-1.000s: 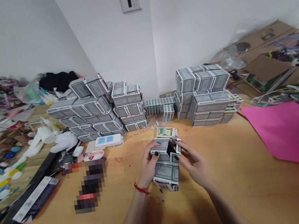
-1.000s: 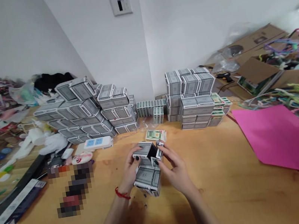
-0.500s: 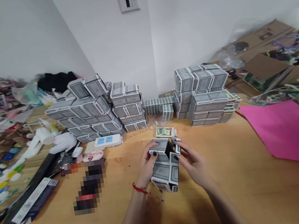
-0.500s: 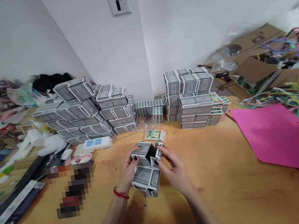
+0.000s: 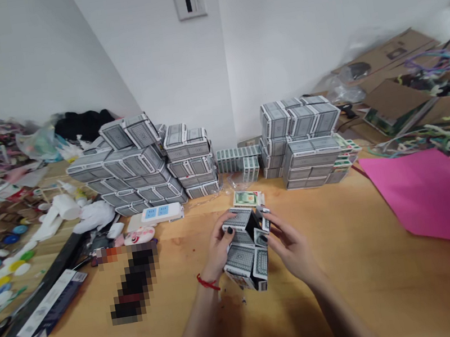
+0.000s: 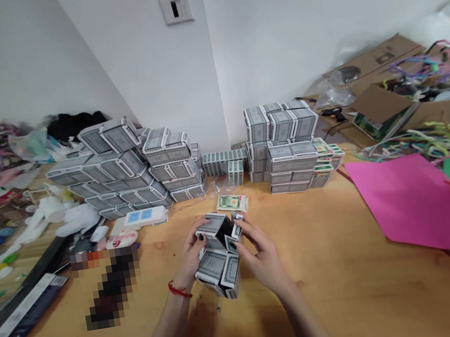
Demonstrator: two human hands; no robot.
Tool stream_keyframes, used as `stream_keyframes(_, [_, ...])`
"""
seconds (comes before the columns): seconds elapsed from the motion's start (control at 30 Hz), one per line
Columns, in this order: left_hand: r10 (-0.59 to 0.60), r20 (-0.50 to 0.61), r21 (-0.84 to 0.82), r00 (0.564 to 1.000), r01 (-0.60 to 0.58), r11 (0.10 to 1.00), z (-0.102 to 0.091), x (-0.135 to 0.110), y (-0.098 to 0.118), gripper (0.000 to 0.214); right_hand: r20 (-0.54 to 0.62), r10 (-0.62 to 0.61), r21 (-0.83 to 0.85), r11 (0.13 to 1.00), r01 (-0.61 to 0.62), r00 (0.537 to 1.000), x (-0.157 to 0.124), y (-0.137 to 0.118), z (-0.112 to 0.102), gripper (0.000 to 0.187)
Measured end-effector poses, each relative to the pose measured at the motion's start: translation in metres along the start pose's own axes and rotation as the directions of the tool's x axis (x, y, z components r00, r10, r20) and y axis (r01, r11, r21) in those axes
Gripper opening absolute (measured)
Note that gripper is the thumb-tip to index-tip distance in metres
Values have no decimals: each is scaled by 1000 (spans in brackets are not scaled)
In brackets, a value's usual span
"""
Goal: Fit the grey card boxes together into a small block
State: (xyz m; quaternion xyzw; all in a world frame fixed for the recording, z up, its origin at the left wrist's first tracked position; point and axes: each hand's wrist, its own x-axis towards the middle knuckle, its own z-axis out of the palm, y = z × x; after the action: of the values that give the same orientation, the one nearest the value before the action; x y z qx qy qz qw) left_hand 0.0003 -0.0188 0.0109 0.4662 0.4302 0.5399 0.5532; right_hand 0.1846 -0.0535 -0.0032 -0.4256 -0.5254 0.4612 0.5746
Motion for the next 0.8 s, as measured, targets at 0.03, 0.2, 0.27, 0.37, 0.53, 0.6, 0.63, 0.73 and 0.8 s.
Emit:
stream_keyframes(0.03, [-2, 8, -3, 1000, 2, 1000, 0, 0, 0, 45, -1, 0, 2, 1000, 0, 1000, 0, 0, 0, 39])
stream_keyframes(0.2, [-11, 28, -22, 1000, 12, 1000, -1, 0, 1, 44, 22, -30, 5, 1000, 30, 999, 0, 0, 0, 40])
stream_keyframes(0.27, [-17, 43, -18, 999, 18, 1000, -1, 0, 1, 44, 33, -30, -5, 1000, 30, 999, -1, 2, 0, 40])
stream_keyframes(0.37, [-25, 74, -15, 997, 26, 1000, -1, 0, 2, 46, 39, -11, -27, 1000, 12, 999, -2, 4, -1, 40])
stream_keyframes(0.53, [-8, 100, -1, 995, 8, 1000, 1, 1, 4, 44, 29, -4, -48, 999, 6, 1000, -2, 8, -3, 42])
stream_keyframes(0.6, [-5, 105, 1, 994, 5, 1000, 1, 2, 4, 44, 40, -8, -49, 999, 10, 999, -2, 8, -2, 41])
stream_keyframes(0.63, [-5, 102, 1, 995, 4, 1000, 1, 2, 4, 44, 45, -8, -48, 999, 10, 999, -2, 7, -2, 41])
stream_keyframes(0.73, [-12, 90, 5, 996, 12, 1000, 1, 3, 3, 45, 44, -4, -39, 999, 6, 999, -2, 7, -2, 42])
stream_keyframes(0.8, [-19, 90, 3, 996, 19, 1000, 0, 2, 3, 45, 43, -1, -30, 1000, 2, 999, -3, 7, -2, 43])
